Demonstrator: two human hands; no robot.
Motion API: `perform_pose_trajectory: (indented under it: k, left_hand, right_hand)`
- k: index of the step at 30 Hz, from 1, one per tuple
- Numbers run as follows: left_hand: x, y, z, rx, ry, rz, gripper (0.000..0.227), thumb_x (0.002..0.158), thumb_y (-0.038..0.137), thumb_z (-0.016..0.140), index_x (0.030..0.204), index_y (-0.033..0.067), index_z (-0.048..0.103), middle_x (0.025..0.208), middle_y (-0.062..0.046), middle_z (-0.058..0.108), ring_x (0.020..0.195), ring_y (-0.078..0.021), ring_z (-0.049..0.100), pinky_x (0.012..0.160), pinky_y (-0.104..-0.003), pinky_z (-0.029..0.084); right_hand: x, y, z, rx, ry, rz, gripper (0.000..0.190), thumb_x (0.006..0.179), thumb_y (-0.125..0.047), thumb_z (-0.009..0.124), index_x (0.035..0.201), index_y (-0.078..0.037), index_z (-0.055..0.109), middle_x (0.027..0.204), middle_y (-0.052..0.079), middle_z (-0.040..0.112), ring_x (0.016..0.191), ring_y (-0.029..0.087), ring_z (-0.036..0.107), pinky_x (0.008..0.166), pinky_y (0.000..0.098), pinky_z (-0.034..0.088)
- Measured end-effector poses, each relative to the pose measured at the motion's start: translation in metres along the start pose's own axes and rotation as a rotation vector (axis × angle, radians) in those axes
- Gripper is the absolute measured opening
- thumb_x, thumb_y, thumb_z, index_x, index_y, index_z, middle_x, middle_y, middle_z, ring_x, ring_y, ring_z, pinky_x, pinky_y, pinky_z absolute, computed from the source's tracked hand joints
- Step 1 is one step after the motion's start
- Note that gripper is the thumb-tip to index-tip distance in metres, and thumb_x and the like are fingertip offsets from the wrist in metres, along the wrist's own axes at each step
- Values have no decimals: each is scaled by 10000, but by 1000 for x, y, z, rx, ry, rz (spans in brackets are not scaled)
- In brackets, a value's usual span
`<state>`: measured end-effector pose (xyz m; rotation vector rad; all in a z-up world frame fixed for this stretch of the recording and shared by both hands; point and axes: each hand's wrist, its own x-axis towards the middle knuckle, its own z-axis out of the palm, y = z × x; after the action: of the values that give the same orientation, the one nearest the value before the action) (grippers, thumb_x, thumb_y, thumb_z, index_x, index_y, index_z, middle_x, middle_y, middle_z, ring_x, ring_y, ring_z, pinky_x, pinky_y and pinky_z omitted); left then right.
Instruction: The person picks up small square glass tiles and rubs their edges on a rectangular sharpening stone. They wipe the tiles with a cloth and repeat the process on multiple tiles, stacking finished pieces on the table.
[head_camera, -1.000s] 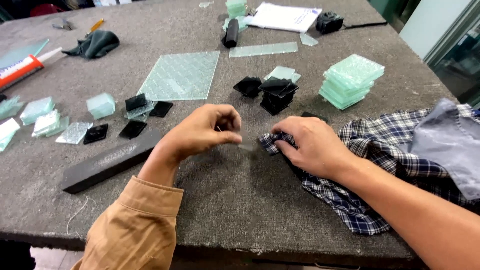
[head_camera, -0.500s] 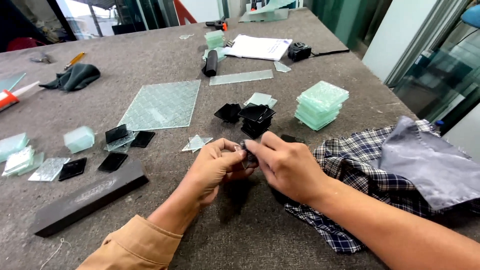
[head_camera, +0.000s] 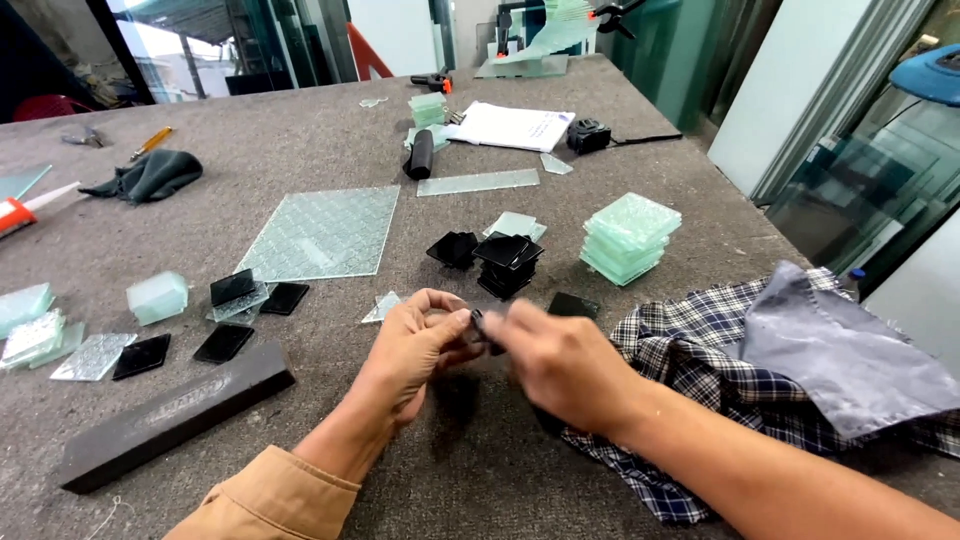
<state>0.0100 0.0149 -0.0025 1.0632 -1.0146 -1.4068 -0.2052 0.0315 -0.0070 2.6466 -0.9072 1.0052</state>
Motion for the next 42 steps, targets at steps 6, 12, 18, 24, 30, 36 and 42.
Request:
perform_pose_trajectory:
  k: [6, 12, 18, 24, 30, 36, 42]
  left_hand:
    - [-4, 9, -2, -140, -81, -55, 259, 1121, 130, 625, 1378, 100, 637, 1035, -166, 828, 825, -219, 801, 694, -293, 636]
    - [-7, -6, 10, -229, -122, -254, 385, 1187, 195, 443, 1411, 84, 735, 1144, -216, 763, 897, -247, 748, 679, -339, 619]
    - [-30, 24, 38, -326, -283, -380, 869, 1141, 769, 227, 1430, 120, 729, 1046, -64, 760, 833, -168, 679, 701, -310, 599]
    - [-19, 14, 30, -403, -177, -397, 663, 1208, 631, 352, 1312, 121, 764, 931, -56, 777, 743, -187, 698, 697, -317, 590]
    - [-35, 35, 39, -423, -116, -382, 644, 1232, 507, 355, 1390, -1, 717, 1009, -163, 763, 802, -233, 681, 791, -377, 612]
    - [-21, 9, 37, -211, -66, -255, 573, 1195, 555, 406, 1262, 107, 757, 1024, -64, 786, 887, -192, 703, 799, -349, 602]
    - [-41, 87, 23, 193, 42, -105, 815, 1171, 543, 143, 1381, 29, 740, 1139, -220, 780, 900, -271, 674, 779, -358, 540]
  right_hand:
    - [11, 1, -37, 253, 230, 346, 275, 1031, -120, 684, 1262, -83, 830, 827, 74, 716, 663, 272, 781, 542, 341, 589]
    - [21, -19, -27, 433, 181, 253, 264, 984, -96, 740, 1221, -103, 856, 837, 113, 772, 723, 324, 801, 593, 396, 619]
    - [16, -14, -24, 290, 107, 212, 308, 1052, -151, 699, 1339, -63, 769, 1019, 58, 765, 879, 227, 769, 812, 362, 597]
    - [15, -27, -29, 219, 109, 30, 329, 1023, -63, 733, 1347, -15, 705, 1035, 105, 710, 830, 284, 766, 722, 402, 669]
    - [16, -27, -27, 190, 109, 48, 254, 1009, -23, 725, 1261, 9, 720, 901, 103, 674, 678, 231, 686, 575, 379, 644]
    - [12, -24, -25, 143, 70, 83, 231, 1034, -74, 639, 1256, -61, 703, 1020, 129, 715, 829, 350, 758, 710, 453, 606]
    - [6, -25, -29, 156, 133, -32, 293, 1010, -89, 739, 1300, -46, 747, 840, 23, 612, 591, 216, 611, 530, 355, 523]
